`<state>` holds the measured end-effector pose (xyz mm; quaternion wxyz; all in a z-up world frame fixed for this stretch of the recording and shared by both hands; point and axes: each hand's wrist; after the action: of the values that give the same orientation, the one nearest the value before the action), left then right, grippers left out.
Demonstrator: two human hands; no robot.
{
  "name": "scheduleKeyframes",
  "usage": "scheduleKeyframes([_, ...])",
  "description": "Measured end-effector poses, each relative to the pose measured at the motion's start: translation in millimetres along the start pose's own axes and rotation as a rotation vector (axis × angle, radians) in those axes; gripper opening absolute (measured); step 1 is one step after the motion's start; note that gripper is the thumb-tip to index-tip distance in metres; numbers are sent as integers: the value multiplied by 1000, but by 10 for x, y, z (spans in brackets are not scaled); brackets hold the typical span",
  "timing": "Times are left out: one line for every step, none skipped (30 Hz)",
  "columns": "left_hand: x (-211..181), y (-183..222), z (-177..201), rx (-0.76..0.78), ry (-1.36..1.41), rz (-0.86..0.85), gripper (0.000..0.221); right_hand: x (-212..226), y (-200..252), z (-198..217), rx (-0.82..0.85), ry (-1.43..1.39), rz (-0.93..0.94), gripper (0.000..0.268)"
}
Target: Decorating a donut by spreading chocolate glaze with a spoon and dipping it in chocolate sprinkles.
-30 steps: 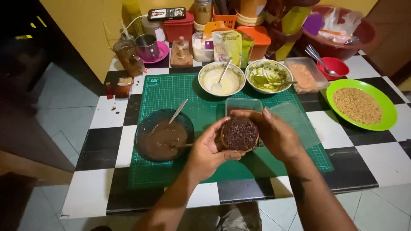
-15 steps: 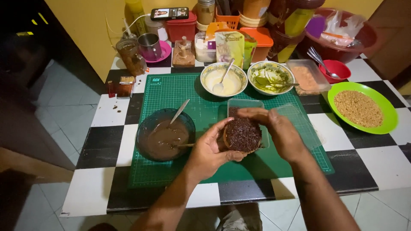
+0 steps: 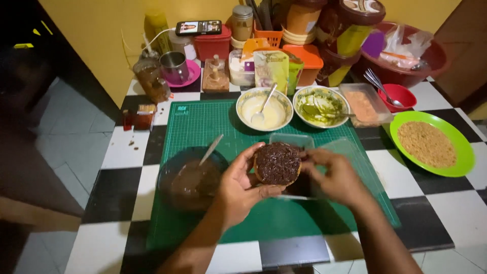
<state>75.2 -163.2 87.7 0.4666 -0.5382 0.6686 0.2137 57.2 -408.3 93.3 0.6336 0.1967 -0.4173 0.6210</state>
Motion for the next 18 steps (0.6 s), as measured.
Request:
scheduleKeyframes([-60, -40, 12, -8, -48, 4, 91, -39, -38, -4, 91, 132, 49, 25])
scheduleKeyframes([-98, -100, 26, -5, -51, 11, 91, -53, -84, -11, 88, 128, 42, 25])
scheduleKeyframes([-142, -166, 35, 7, -49, 3, 90, -61, -135, -14, 109, 160, 89, 28])
scheduleKeyframes([-195, -236, 40, 21, -48, -3, 89, -63, -186, -11, 129, 192, 134, 31])
scheduleKeyframes([-207, -335, 49, 25, -51, 5, 89, -7, -253, 7, 125, 188, 126, 31])
scheduleKeyframes([-233, -439, 47, 31, -50, 6, 87, 60, -325, 36, 104, 185, 142, 28])
scheduleKeyframes([-272, -539, 37, 37, -49, 8, 85, 141, -395, 75, 82, 183, 157, 26])
scheduleKeyframes([-358, -661, 8, 45, -52, 8, 85, 245, -471, 108, 73, 182, 155, 26])
scheduleKeyframes([-455, -780, -28, 43, -80, 59, 89, 360, -544, 147, 43, 168, 107, 27])
scheduleKeyframes([-554, -858, -76, 31, -106, 119, 92, 482, -585, 193, 24, 153, 51, 29])
scheduleKeyframes([-615, -931, -122, 30, -106, 129, 92, 509, -608, 210, 26, 151, 41, 29])
scheduleKeyframes([-684, -1009, -182, 14, -93, 170, 93, 547, -644, 245, -33, 113, 51, 34])
scheduleKeyframes([-760, -1087, -253, -2, -80, 212, 94, 590, -679, 292, -93, 75, 60, 42])
scheduleKeyframes([-824, -1161, -327, -5, -79, 216, 94, 684, -732, 360, -89, 74, 56, 42])
scheduleKeyframes([-889, -1234, -412, -3, -64, 224, 91, 778, -784, 440, -101, -9, 71, 48])
scheduleKeyframes([-954, -1296, -509, -2, -47, 233, 87, 873, -823, 531, -113, -91, 85, 54])
scheduleKeyframes([-1066, -1333, -617, -6, -46, 237, 87, 995, -842, 614, -109, -92, 81, 54])
scheduleKeyframes([-1175, -1412, -745, -11, -71, 230, 86, 1109, -902, 724, -114, -163, 34, 60])
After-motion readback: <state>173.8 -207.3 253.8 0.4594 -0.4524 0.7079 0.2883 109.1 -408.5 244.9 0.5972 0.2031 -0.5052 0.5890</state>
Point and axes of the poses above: each hand's wrist, its own y-axis away from the middle knuckle, its own z-axis out of the back of the hand, x = y × z, and after that the axes turned 7 degrees about -x, right-handed
